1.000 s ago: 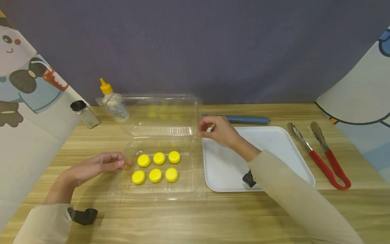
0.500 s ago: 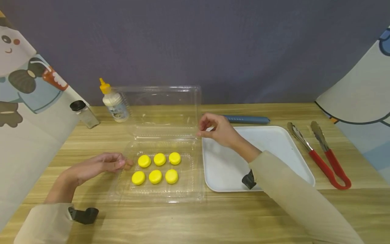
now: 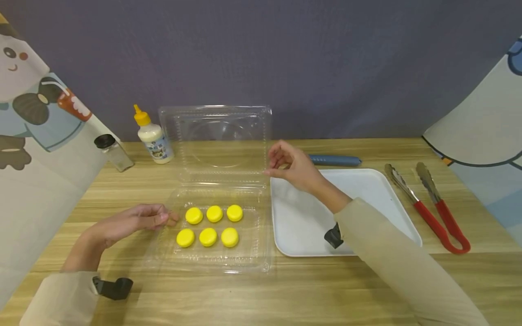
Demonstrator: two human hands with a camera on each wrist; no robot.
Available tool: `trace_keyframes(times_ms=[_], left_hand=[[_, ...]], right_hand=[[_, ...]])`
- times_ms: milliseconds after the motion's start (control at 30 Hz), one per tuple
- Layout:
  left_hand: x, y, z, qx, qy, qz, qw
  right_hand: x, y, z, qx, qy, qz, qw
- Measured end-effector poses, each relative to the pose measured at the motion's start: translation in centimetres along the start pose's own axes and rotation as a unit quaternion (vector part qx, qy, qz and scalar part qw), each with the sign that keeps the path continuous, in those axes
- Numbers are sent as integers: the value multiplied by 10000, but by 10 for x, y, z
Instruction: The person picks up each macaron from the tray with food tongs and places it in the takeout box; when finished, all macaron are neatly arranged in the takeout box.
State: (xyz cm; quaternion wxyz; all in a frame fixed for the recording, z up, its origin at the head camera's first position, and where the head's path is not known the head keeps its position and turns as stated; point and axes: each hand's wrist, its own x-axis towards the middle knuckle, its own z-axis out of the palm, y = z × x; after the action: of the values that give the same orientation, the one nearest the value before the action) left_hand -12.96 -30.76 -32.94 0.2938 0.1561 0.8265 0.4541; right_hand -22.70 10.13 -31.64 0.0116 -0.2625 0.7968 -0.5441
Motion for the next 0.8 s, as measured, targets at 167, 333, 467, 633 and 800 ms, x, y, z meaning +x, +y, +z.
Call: trace_keyframes(times_ms=[167, 333, 467, 633, 800], left_hand=[[0, 0, 0, -6, 6, -19, 10000], [0, 0, 0, 6, 40, -64, 10000], [1, 0, 1, 6, 56, -46, 10000], [1, 0, 1, 3, 46, -11, 10000], [1, 1, 1, 27, 50, 3, 10000]], right_hand=[[3, -7, -1, -376, 213, -145, 9990], [8, -16, -4, -216, 417, -246, 9986], [12, -22, -6, -161, 574, -349, 9976], [15, -31, -9, -302, 629, -386, 9968], [16, -35, -12, -583, 628, -360, 9957]])
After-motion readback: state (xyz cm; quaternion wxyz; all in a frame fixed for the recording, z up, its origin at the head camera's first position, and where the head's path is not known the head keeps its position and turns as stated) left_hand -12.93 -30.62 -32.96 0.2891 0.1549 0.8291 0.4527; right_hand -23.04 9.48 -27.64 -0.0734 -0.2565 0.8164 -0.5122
